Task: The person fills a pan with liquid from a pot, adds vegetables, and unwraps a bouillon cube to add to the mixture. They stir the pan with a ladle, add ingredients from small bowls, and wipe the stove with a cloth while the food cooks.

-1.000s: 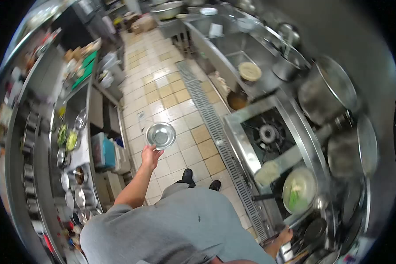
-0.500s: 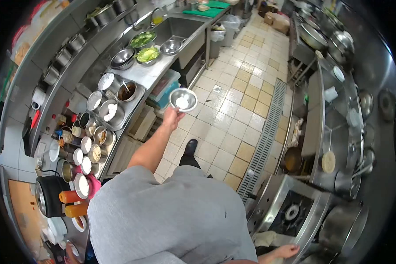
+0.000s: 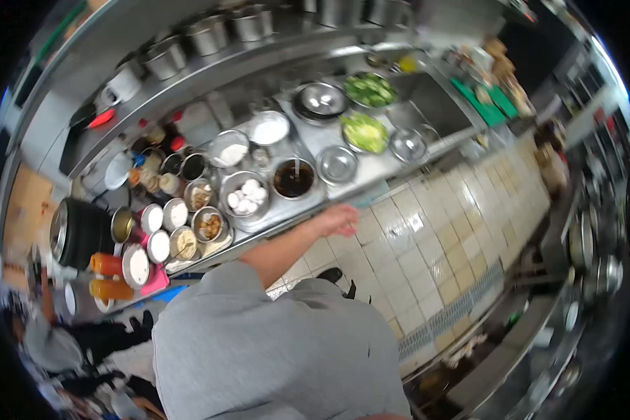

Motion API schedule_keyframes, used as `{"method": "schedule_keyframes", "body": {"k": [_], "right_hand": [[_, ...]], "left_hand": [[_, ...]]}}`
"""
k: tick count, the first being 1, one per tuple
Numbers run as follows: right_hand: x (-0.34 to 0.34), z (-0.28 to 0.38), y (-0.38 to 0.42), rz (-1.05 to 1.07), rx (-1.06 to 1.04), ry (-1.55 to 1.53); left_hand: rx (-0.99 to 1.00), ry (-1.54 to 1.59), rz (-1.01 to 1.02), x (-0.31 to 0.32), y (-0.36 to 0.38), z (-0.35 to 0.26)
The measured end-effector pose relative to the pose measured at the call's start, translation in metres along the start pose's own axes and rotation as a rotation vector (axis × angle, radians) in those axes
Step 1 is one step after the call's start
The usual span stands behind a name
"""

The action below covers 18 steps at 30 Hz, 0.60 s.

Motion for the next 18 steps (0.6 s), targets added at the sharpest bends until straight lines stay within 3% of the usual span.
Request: {"method": "schedule_keyframes", "body": {"k": [3, 5, 7, 8, 9, 10, 13, 14, 15, 16, 17, 18], "right_hand": [[-0.003, 0.061, -0.048, 0.052, 0.01, 0.021], [-0.012, 0.095, -0.08, 0.069, 0.02, 0.023], [-0.022, 0.126, -0.114, 0.071, 0.015, 0.007], [-0.027, 0.14, -0.131, 0.065, 0.006, -0.011], [-0.031, 0.154, -0.148, 0.059, -0.003, -0.034], [-0.036, 0.165, -0.163, 0.042, -0.016, -0.059], [-0.045, 0.198, -0.192, -0.004, -0.075, -0.174], [-0.04, 0.211, -0.198, -0.013, -0.106, -0.212], [-0.032, 0.22, -0.199, -0.009, -0.146, -0.217], [-0.019, 0.228, -0.195, 0.014, -0.183, -0.2], [0.0, 0.232, -0.192, 0.053, -0.223, -0.154], [0.019, 0.235, -0.188, 0.09, -0.264, -0.109]], "left_hand": [[0.127, -0.12, -0.101, -0.018, 0.051, -0.039], [0.437, -0.215, -0.26, -0.059, 0.073, -0.069], [0.626, -0.314, -0.546, -0.096, 0.135, -0.127], [0.976, -0.58, -0.896, -0.136, 0.156, -0.142], [0.843, -0.818, -1.23, -0.126, 0.222, -0.184], [0.964, -0.677, -1.301, -0.136, 0.267, -0.207], [1.087, -1.071, -1.666, -0.239, 0.369, -0.264], [0.996, -1.29, -1.797, -0.258, 0.403, -0.283], [0.988, -1.297, -1.81, -0.293, 0.43, -0.3], [0.729, -1.439, -1.886, -0.314, 0.454, -0.311], [0.745, -1.427, -1.893, -0.326, 0.469, -0.318], [0.528, -1.34, -1.909, -0.34, 0.48, -0.327]]}}
Point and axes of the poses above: each hand's wrist, its own y-axis away from the middle knuckle, its own x-axis out of the palm, z = x × y, the point moved 2 cm from there along -y, towards the middle knuckle, and after that the axes turned 3 degrees about y, right-handed, at the moved point
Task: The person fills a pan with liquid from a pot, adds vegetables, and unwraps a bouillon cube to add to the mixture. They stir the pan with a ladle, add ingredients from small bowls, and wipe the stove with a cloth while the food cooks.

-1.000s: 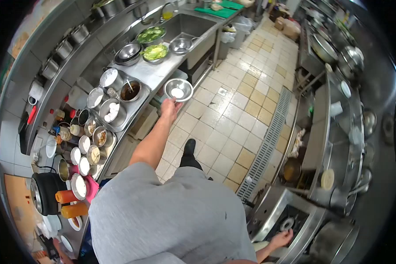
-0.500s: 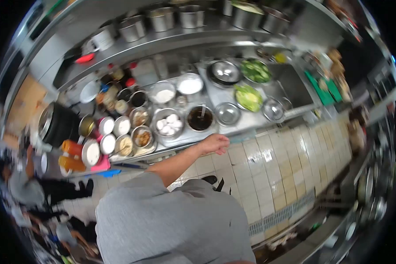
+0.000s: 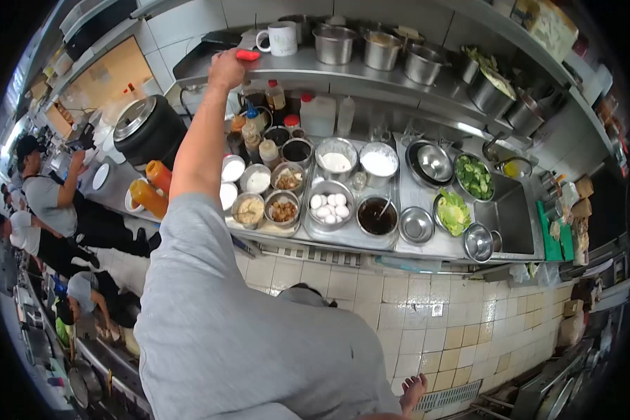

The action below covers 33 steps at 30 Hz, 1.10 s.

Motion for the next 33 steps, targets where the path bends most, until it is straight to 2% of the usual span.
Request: {"method": "schedule_keyframes", "body": {"k": [1, 2, 4, 5, 7, 9, 10, 12, 13, 15, 16, 17, 18, 19, 20, 21, 22, 23, 24, 25, 26, 27, 28, 29, 31, 33], "right_hand": [[0.029, -0.004, -0.001, 0.09, -0.061, 0.084], [0.051, -0.012, 0.004, 0.083, -0.074, 0.062], [0.08, -0.054, 0.007, 0.335, 0.154, -0.019], [0.101, -0.064, 0.04, 0.303, 0.116, 0.161], [0.142, -0.081, 0.1, 0.262, 0.058, 0.471], [0.178, -0.104, 0.141, 0.261, -0.045, 0.603], [0.194, -0.115, 0.161, 0.253, -0.104, 0.634], [0.223, -0.132, 0.196, 0.223, -0.228, 0.647], [0.234, -0.14, 0.213, 0.202, -0.283, 0.633], [0.249, -0.154, 0.25, 0.157, -0.318, 0.583], [0.26, -0.149, 0.256, 0.2, -0.377, 0.531], [0.276, -0.13, 0.272, 0.247, -0.433, 0.477], [0.288, -0.084, 0.304, 0.145, -0.561, 0.849], [0.297, -0.059, 0.32, 0.101, -0.529, 0.839], [0.3, -0.032, 0.336, 0.106, -0.499, 0.769], [0.298, 0.004, 0.363, 0.082, -0.511, 0.624], [0.296, 0.006, 0.376, -0.059, -0.69, 0.414], [0.288, 0.021, 0.395, -0.083, -0.703, 0.387], [0.275, 0.055, 0.435, 0.057, -0.53, 0.216], [0.269, 0.059, 0.459, 0.157, -0.381, -0.087], [0.265, 0.052, 0.476, 0.282, -0.326, -0.33], [0.256, 0.057, 0.509, 0.366, -0.279, -0.422], [0.248, 0.046, 0.531, 0.41, -0.259, -0.52], [0.238, 0.028, 0.55, 0.478, -0.257, -0.605], [0.217, -0.027, 0.591, 0.385, -0.303, -0.756], [0.189, -0.082, 0.63, 0.34, -0.357, -0.851]], "left_hand": [[-0.126, -0.059, 0.119, 0.001, -0.02, 0.014], [-0.128, -0.082, 0.248, 0.013, -0.039, 0.033], [-0.035, -0.126, 0.274, 0.028, -0.06, 0.048], [0.046, -0.19, 0.318, 0.037, -0.066, 0.054], [0.077, -0.107, 0.45, 0.055, -0.079, 0.069], [0.181, -0.114, 0.466, 0.013, -0.067, 0.049], [0.204, -0.105, 0.473, 0.005, -0.064, 0.05], [0.454, -0.022, 0.399, -0.003, -0.056, 0.061], [0.474, -0.01, 0.412, 0.002, -0.052, 0.07], [0.588, 0.215, 0.233, 0.006, -0.042, 0.071], [0.418, 0.283, 0.36, 0.003, -0.039, 0.069], [0.482, 0.312, 0.273, 0.01, -0.042, 0.08], [0.507, 0.372, 0.265, 0.009, -0.042, 0.086], [0.579, 0.345, 0.151, -0.014, -0.029, 0.074], [0.499, 0.284, 0.323, -0.037, -0.018, 0.056], [0.416, 0.432, 0.432, -0.068, 0.004, 0.023], [0.545, 0.537, 0.328, -0.058, 0.02, 0.02], [0.673, 0.547, 0.305, -0.061, 0.043, -0.003], [0.865, 0.875, 0.363, -0.068, 0.09, -0.05], [1.067, 1.182, 0.491, -0.077, 0.139, -0.096], [1.325, 1.256, 0.745, -0.105, 0.205, -0.145], [1.572, 1.279, 0.972, -0.134, 0.261, -0.169], [1.645, 1.134, 0.936, -0.14, 0.33, -0.183], [1.871, 1.242, 0.944, -0.149, 0.398, -0.194], [2.225, 1.29, 1.1, -0.218, 0.511, -0.199], [2.398, 1.4, 1.224, -0.29, 0.596, -0.189]]}}
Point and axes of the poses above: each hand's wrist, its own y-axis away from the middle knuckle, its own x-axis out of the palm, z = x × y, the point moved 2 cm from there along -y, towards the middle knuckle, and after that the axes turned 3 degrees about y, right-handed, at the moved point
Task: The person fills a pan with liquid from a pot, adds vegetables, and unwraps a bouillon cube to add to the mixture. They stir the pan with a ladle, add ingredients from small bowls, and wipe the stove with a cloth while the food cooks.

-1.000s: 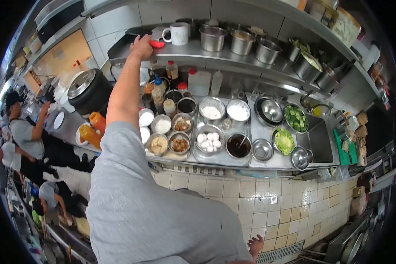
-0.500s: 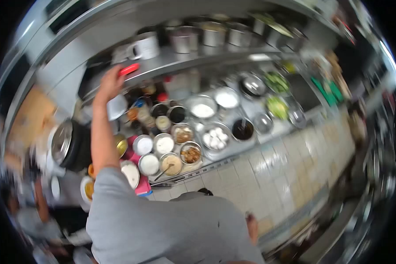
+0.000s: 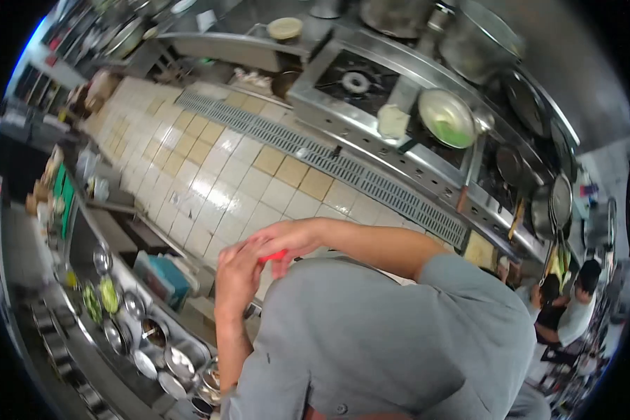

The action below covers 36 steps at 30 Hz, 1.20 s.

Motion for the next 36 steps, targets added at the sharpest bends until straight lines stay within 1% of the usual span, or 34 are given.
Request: {"method": "schedule_keyframes", "body": {"k": [2, 3, 4, 5, 6, 8, 9, 10, 11, 12, 13, 14, 16, 17, 18, 19, 20, 21, 22, 23, 24, 25, 26, 27, 28, 29, 32, 36], "right_hand": [[-0.051, -0.011, 0.089, -0.08, -0.231, -0.109], [-0.06, -0.011, 0.141, -0.215, -0.268, -0.108], [-0.062, -0.009, 0.196, -0.347, -0.299, -0.11], [-0.059, -0.006, 0.246, -0.53, -0.337, -0.028], [-0.054, -0.004, 0.293, -0.71, -0.369, 0.058], [-0.037, -0.024, 0.376, -1.179, -0.481, 0.034], [-0.033, -0.048, 0.411, -1.312, -0.561, -0.057], [-0.032, -0.074, 0.439, -1.446, -0.642, -0.148], [-0.03, -0.096, 0.458, -1.478, -0.653, -0.16], [-0.031, -0.118, 0.473, -1.658, -0.426, -0.163], [-0.039, -0.139, 0.48, -1.761, -0.307, -0.171], [-0.046, -0.159, 0.487, -1.852, -0.182, -0.189], [-0.077, -0.196, 0.482, -1.949, -0.102, 0.029], [-0.094, -0.211, 0.479, -2.0, -0.073, 0.136], [-0.114, -0.212, 0.474, -2.062, -0.087, 0.239], [-0.133, -0.203, 0.473, -2.038, -0.176, 0.256], [-0.158, -0.192, 0.471, -2.033, -0.27, 0.26], [-0.198, -0.207, 0.464, -2.083, -0.493, 0.32], [-0.22, -0.202, 0.472, -2.041, -0.187, 0.164], [-0.234, -0.199, 0.471, -2.061, -0.122, 0.211], [-0.213, -0.166, 0.477, -1.983, -0.165, 0.001], [-0.286, -0.233, 0.462, -2.117, -0.467, 0.131], [-0.275, -0.203, 0.471, -2.209, -0.02, 0.165], [-0.251, -0.18, 0.484, -2.096, 0.021, 0.13], [-0.258, -0.18, 0.482, -2.102, 0.031, 0.028], [-0.256, -0.17, 0.488, -2.085, 0.125, -0.038], [-0.263, -0.175, 0.482, -2.073, 0.08, -0.117], [-0.274, -0.176, 0.481, -2.067, 0.086, -0.101]], "left_hand": [[0.245, 0.057, 0.039, 0.038, -0.078, -0.041], [0.281, 0.073, 0.069, 0.053, -0.108, -0.067], [0.388, 0.049, 0.032, 0.067, -0.134, -0.094], [0.491, 0.026, -0.007, 0.08, -0.155, -0.115], [0.519, 0.038, 0.019, 0.099, -0.174, -0.124], [0.462, 0.393, 0.075, 0.152, -0.211, -0.127], [0.482, 0.404, 0.097, 0.189, -0.223, -0.119], [0.166, 0.655, 0.319, 0.243, -0.234, -0.095], [-0.169, 0.879, 0.544, 0.304, -0.241, -0.071], [-0.164, 0.803, 0.682, 0.372, -0.24, -0.04], [-0.156, 0.723, 0.815, 0.426, -0.24, -0.021], [-0.134, 0.728, 0.845, 0.451, -0.246, -0.031], [-0.14, 0.49, 0.991, 0.503, -0.243, -0.059], [-0.13, 0.498, 1.023, 0.539, -0.242, -0.065], [-0.121, 0.481, 0.91, 0.585, -0.245, -0.068], [-0.109, 0.461, 0.799, 0.63, -0.248, -0.069], [-0.051, 0.274, 0.681, 0.683, -0.255, -0.061], [0.046, 0.119, 0.579, 0.728, -0.256, -0.073], [0.015, 0.432, 0.69, 0.731, -0.271, -0.092], [-0.052, 0.741, 0.811, 0.736, -0.287, -0.113], [-0.158, 0.956, 0.922, 0.759, -0.279, -0.117], [-0.314, 1.162, 1.022, 0.778, -0.272, -0.112], [-0.478, 1.316, 1.103, 0.794, -0.266, -0.109], [-0.605, 1.402, 1.148, 0.806, -0.259, -0.101], [-0.698, 1.442, 1.174, 0.811, -0.255, -0.095], [-0.768, 1.458, 1.181, 0.814, -0.255, -0.091], [-0.851, 1.488, 1.201, 0.821, -0.258, -0.077], [-0.888, 1.567, 1.269, 0.824, -0.274, -0.054]]}}
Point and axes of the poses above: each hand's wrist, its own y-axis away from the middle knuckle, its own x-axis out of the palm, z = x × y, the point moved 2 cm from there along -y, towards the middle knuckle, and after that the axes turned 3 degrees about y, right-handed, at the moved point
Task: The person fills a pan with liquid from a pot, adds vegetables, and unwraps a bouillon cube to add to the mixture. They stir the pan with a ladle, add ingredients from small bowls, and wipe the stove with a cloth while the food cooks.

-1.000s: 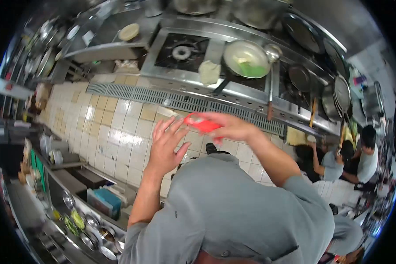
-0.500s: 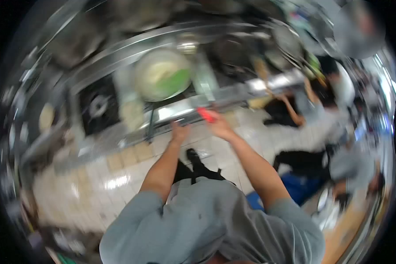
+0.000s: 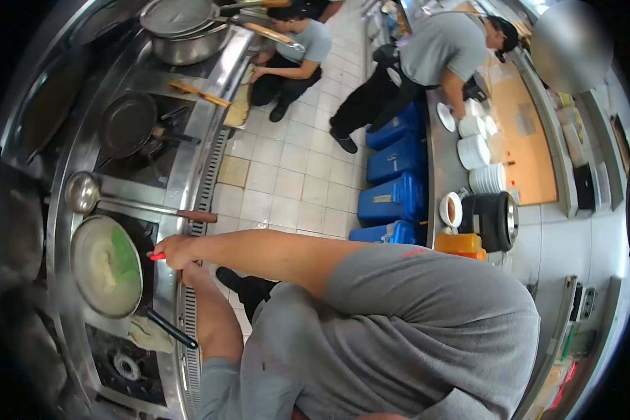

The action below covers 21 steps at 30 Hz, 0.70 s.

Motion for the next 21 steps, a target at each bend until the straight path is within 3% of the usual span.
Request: {"method": "schedule_keyframes", "body": {"k": [2, 3, 4, 5, 6, 7, 8, 9, 10, 12, 14, 16, 18, 20, 21], "right_hand": [[0.011, -0.007, -0.011, 0.046, -0.026, -0.155], [0.027, -0.017, -0.027, -0.03, -0.107, -0.158], [0.022, -0.015, -0.022, 0.03, -0.102, -0.278], [0.013, -0.003, -0.012, 0.051, -0.089, -0.134], [0.013, -0.001, -0.008, 0.055, -0.003, -0.201], [0.02, -0.005, -0.014, 0.005, -0.065, -0.159], [0.01, 0.005, -0.008, 0.114, -0.078, -0.222], [0.022, -0.011, -0.014, 0.078, -0.069, -0.263], [0.019, -0.012, -0.011, 0.099, 0.014, -0.264], [0.02, -0.016, -0.013, 0.203, 0.032, -0.317], [0.011, -0.005, 0.004, 0.275, 0.168, -0.477], [0.014, -0.009, 0.01, 0.295, 0.13, -0.548], [0.016, -0.006, 0.009, 0.316, 0.1, -0.622], [0.017, -0.004, 0.01, 0.212, 0.165, -0.576], [0.026, -0.014, 0.003, 0.147, 0.057, -0.469]], "left_hand": [[-0.031, 0.003, 0.098, -0.011, 0.003, -0.004], [-0.05, 0.089, 0.018, -0.006, 0.013, -0.008], [-0.015, 0.121, 0.026, 0.036, 0.038, -0.011], [0.043, 0.091, -0.053, 0.037, 0.045, -0.01], [0.05, 0.159, -0.135, 0.059, 0.071, -0.009], [-0.017, 0.15, -0.02, 0.046, 0.08, -0.007], [-0.036, -0.115, -0.213, 0.053, 0.113, -0.007], [-0.092, -0.374, -0.407, 0.071, 0.148, -0.007], [-0.077, -0.617, -0.458, 0.069, 0.175, -0.011], [0.237, -0.534, -0.706, -0.019, 0.222, -0.008], [0.694, -1.282, -1.328, -0.1, 0.276, -0.04], [0.713, -1.112, -1.492, -0.004, 0.34, -0.114], [1.169, -1.331, -1.266, 0.031, 0.348, -0.163], [1.102, -1.483, -1.062, 0.055, 0.335, -0.199], [1.134, -1.47, -0.95, 0.084, 0.334, -0.211]]}}
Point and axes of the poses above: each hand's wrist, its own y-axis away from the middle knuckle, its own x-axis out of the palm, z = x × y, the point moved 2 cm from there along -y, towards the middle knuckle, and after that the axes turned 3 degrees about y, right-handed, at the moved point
